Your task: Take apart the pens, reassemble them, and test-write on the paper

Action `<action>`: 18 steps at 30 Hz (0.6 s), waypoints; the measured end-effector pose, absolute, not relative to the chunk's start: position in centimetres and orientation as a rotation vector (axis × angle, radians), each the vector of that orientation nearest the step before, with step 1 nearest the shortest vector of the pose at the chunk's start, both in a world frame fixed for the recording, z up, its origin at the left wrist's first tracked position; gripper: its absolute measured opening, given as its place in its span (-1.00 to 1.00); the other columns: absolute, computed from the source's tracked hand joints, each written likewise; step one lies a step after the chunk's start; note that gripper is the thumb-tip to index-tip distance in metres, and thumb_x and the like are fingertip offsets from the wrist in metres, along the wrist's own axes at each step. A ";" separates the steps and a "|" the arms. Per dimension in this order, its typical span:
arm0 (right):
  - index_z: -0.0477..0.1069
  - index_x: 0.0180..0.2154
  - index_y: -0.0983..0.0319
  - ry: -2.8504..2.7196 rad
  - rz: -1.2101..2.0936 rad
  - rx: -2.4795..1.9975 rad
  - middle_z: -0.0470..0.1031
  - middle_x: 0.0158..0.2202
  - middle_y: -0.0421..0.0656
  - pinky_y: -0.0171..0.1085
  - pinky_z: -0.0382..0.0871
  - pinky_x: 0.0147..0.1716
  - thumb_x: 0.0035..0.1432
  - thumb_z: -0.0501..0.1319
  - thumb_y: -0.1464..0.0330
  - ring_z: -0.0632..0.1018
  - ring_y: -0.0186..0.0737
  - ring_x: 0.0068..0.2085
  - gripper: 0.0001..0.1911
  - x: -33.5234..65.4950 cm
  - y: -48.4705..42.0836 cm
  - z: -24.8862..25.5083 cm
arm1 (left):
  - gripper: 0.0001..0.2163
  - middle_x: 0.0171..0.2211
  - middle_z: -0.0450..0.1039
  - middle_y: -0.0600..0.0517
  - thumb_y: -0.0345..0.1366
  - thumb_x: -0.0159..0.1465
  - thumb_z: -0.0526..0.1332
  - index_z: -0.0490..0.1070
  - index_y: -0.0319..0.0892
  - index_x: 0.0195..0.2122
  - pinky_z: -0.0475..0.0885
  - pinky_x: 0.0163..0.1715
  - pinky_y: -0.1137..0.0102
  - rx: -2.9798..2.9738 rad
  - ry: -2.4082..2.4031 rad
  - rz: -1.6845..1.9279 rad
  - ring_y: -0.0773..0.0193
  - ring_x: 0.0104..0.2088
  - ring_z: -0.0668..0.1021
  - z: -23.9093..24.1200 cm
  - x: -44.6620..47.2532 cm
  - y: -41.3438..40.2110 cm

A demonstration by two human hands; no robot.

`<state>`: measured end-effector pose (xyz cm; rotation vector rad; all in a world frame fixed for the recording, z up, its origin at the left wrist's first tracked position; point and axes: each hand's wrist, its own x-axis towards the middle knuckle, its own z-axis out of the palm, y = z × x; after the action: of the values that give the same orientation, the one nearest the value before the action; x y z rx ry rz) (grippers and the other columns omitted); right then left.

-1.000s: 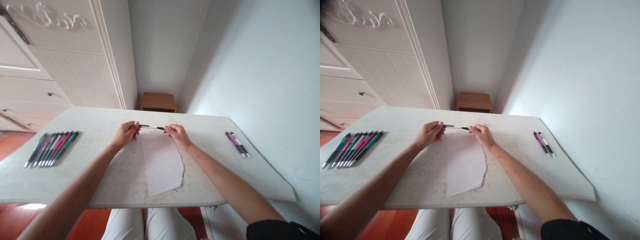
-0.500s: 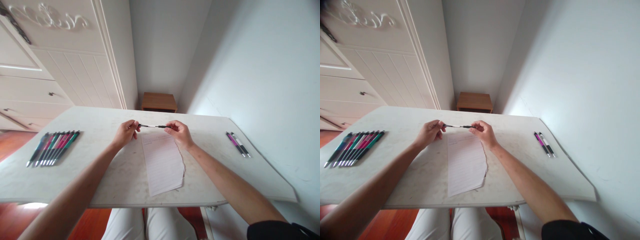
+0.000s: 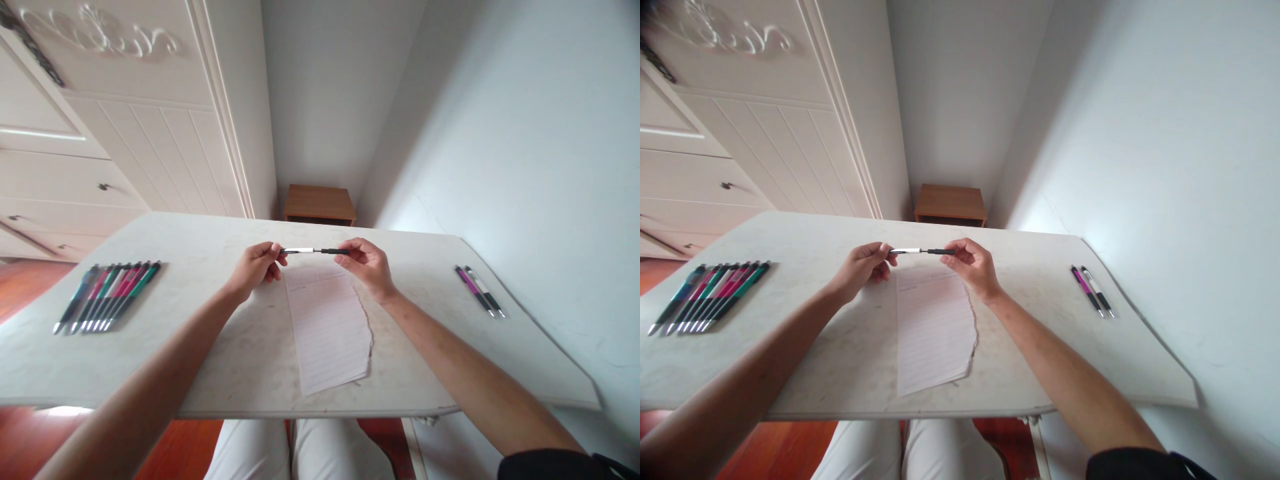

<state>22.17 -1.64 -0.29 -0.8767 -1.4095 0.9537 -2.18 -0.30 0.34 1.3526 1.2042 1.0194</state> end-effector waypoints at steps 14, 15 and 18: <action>0.50 -0.30 0.17 -1.283 1.003 -0.882 0.46 -0.44 -0.23 -0.31 0.36 -0.45 -0.10 0.47 0.23 0.43 -0.34 -0.44 -0.69 22.8 -1.1 -0.4 | -0.54 -0.53 0.43 0.03 0.14 0.06 0.30 0.40 -0.25 -0.45 0.21 -0.70 0.53 1.288 1.189 1.085 0.43 -0.66 0.41 0.0 -2.5 0.2; 0.50 -0.30 0.17 -1.272 1.015 -0.878 0.45 -0.45 -0.24 -0.31 0.35 -0.46 -0.10 0.47 0.24 0.42 -0.35 -0.45 -0.70 22.9 -1.0 -0.4 | -0.53 -0.53 0.43 0.03 0.15 0.05 0.30 0.40 -0.25 -0.44 0.21 -0.70 0.53 1.284 1.188 1.087 0.43 -0.66 0.41 0.0 -2.6 0.2; 0.50 -0.30 0.17 -1.248 1.044 -0.869 0.42 -0.46 -0.26 -0.31 0.32 -0.47 -0.09 0.46 0.26 0.39 -0.37 -0.47 -0.72 23.0 -1.0 -0.2 | -0.51 -0.50 0.45 0.02 0.17 0.03 0.31 0.40 -0.26 -0.44 0.21 -0.71 0.54 1.273 1.185 1.097 0.44 -0.66 0.41 -0.1 -2.6 0.3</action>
<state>23.03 -0.98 -0.22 -0.8687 -1.2485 1.0444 -2.60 0.32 -0.14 1.2732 1.1852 1.0972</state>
